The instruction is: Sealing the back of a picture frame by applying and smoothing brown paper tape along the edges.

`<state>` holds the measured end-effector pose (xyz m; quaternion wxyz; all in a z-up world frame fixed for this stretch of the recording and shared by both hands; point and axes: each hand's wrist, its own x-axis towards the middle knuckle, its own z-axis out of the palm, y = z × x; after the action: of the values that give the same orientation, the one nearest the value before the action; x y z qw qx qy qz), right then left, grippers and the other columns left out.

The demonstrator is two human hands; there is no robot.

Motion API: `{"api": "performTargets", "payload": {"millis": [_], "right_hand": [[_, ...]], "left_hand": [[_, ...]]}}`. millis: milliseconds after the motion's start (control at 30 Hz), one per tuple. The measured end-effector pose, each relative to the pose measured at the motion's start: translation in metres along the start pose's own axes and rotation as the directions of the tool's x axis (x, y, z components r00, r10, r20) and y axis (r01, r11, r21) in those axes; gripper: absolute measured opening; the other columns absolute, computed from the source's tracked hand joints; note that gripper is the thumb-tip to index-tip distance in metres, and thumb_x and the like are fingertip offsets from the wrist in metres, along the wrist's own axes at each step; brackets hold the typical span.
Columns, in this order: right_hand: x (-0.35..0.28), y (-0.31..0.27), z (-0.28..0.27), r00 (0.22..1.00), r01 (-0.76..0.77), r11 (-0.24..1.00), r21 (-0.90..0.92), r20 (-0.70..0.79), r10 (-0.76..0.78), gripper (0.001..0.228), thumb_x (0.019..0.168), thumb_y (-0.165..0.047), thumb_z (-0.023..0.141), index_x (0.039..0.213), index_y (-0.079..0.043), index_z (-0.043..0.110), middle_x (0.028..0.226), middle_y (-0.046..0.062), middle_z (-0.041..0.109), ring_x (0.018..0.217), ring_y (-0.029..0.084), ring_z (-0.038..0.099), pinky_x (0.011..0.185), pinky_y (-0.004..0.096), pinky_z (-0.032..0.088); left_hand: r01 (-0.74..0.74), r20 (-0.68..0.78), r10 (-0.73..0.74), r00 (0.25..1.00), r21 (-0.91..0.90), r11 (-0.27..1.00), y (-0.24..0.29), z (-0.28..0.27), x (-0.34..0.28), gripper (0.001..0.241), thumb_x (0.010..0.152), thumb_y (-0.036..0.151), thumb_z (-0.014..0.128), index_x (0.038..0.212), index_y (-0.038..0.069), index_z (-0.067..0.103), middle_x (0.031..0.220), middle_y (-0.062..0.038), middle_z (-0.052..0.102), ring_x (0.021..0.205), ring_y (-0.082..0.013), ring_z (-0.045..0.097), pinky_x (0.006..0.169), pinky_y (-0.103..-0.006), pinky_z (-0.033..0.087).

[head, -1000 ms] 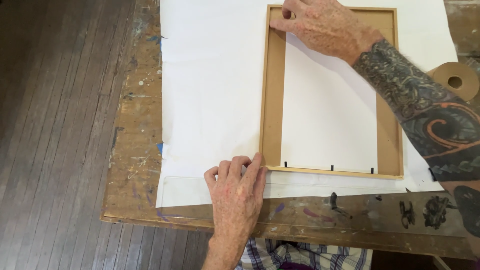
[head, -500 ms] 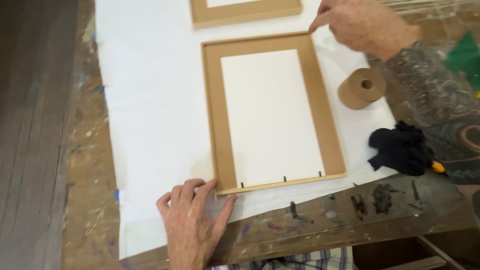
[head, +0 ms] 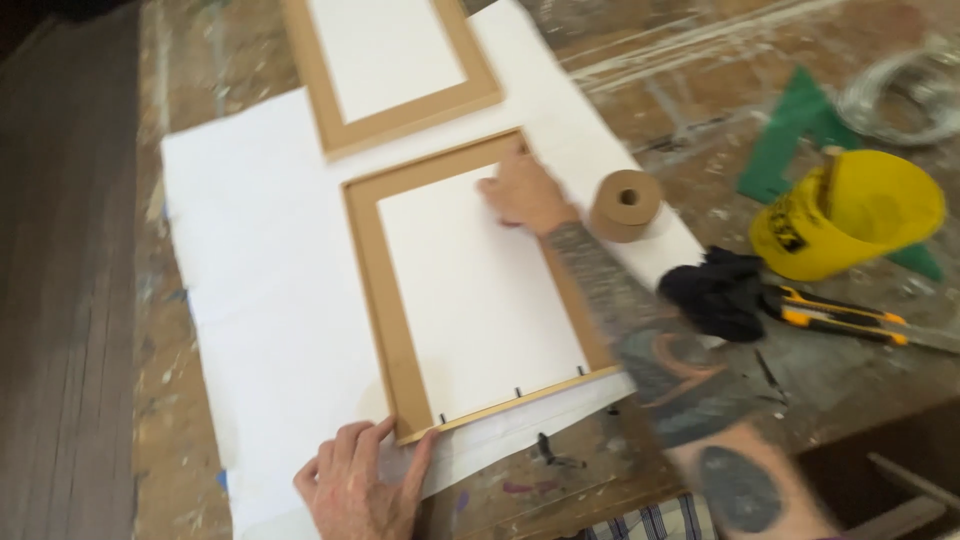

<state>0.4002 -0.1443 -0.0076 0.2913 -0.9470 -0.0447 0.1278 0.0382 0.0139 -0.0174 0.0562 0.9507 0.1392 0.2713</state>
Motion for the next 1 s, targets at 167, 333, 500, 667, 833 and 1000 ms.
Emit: {"api": "performTargets", "payload": {"millis": [167, 333, 500, 667, 833, 1000], "right_hand": [[-0.014, -0.018, 0.008, 0.978, -0.044, 0.997, 0.067, -0.201, 0.057, 0.099, 0.087, -0.041, 0.062, 0.15, 0.018, 0.014, 0.101, 0.028, 0.071, 0.093, 0.038, 0.074, 0.089, 0.048, 0.056], [-0.049, -0.031, -0.023, 0.99, -0.136, 0.957, 0.256, -0.008, 0.143, 0.099, 0.092, -0.034, 0.048, 0.161, 0.005, -0.011, 0.077, 0.01, 0.077, 0.075, 0.029, 0.074, 0.073, 0.046, 0.06], [-0.057, -0.029, -0.026, 0.977, -0.209, 0.886, 0.414, 0.065, 0.201, 0.075, 0.097, -0.025, 0.052, 0.158, -0.001, 0.015, 0.088, 0.014, 0.074, 0.055, 0.016, 0.07, 0.041, 0.028, 0.055], [-0.113, -0.046, -0.031, 0.995, -0.095, 0.919, 0.383, 0.037, 0.088, 0.073, 0.099, -0.034, 0.048, 0.149, 0.011, 0.018, 0.078, 0.016, 0.077, 0.063, 0.024, 0.073, 0.061, 0.04, 0.055], [-0.225, -0.022, -0.061, 0.971, 0.213, 0.969, 0.125, 0.086, -0.224, 0.07, 0.097, -0.045, 0.041, 0.151, -0.001, 0.036, 0.058, 0.011, 0.072, 0.101, 0.04, 0.069, 0.079, 0.055, 0.049], [-0.288, 0.039, -0.124, 0.943, -0.307, 0.919, 0.247, 0.211, 0.258, 0.039, 0.095, -0.026, 0.066, 0.133, -0.029, 0.074, 0.109, 0.002, 0.078, 0.081, 0.012, 0.067, 0.076, 0.028, 0.057]], "left_hand": [[-0.036, -0.074, 0.035, 0.997, -0.014, 0.999, -0.001, 0.004, -0.001, 0.038, 0.076, 0.06, 0.083, 0.09, 0.025, 0.075, 0.089, 0.011, 0.07, 0.075, -0.0104, 0.063, 0.079, -0.0321, 0.034], [-0.035, -0.102, 0.034, 0.994, -0.008, 0.999, -0.009, 0.017, -0.007, 0.039, 0.072, 0.06, 0.085, 0.089, 0.026, 0.074, 0.082, 0.013, 0.066, 0.071, -0.0102, 0.061, 0.077, -0.0327, 0.033], [0.013, -0.063, -0.01, 0.998, 0.042, 0.999, -0.006, 0.015, -0.007, 0.041, 0.073, 0.066, 0.081, 0.091, 0.031, 0.074, 0.081, 0.014, 0.064, 0.07, -0.0099, 0.06, 0.078, -0.0326, 0.033], [0.036, -0.003, -0.036, 0.999, 0.04, 0.999, -0.003, 0.01, -0.007, 0.042, 0.074, 0.067, 0.078, 0.094, 0.029, 0.075, 0.084, 0.012, 0.066, 0.075, -0.0126, 0.062, 0.079, -0.0355, 0.036], [0.066, 0.058, -0.065, 0.996, -0.013, 0.998, -0.007, 0.006, -0.01, 0.044, 0.076, 0.06, 0.078, 0.099, 0.022, 0.077, 0.098, 0.008, 0.072, 0.091, -0.0156, 0.068, 0.087, -0.0408, 0.041], [-0.008, -0.024, 0.005, 1.0, -0.115, 0.993, 0.009, -0.011, -0.005, 0.036, 0.08, 0.041, 0.086, 0.106, 0.017, 0.079, 0.103, 0.002, 0.074, 0.094, -0.0215, 0.069, 0.079, -0.0446, 0.047]]}}
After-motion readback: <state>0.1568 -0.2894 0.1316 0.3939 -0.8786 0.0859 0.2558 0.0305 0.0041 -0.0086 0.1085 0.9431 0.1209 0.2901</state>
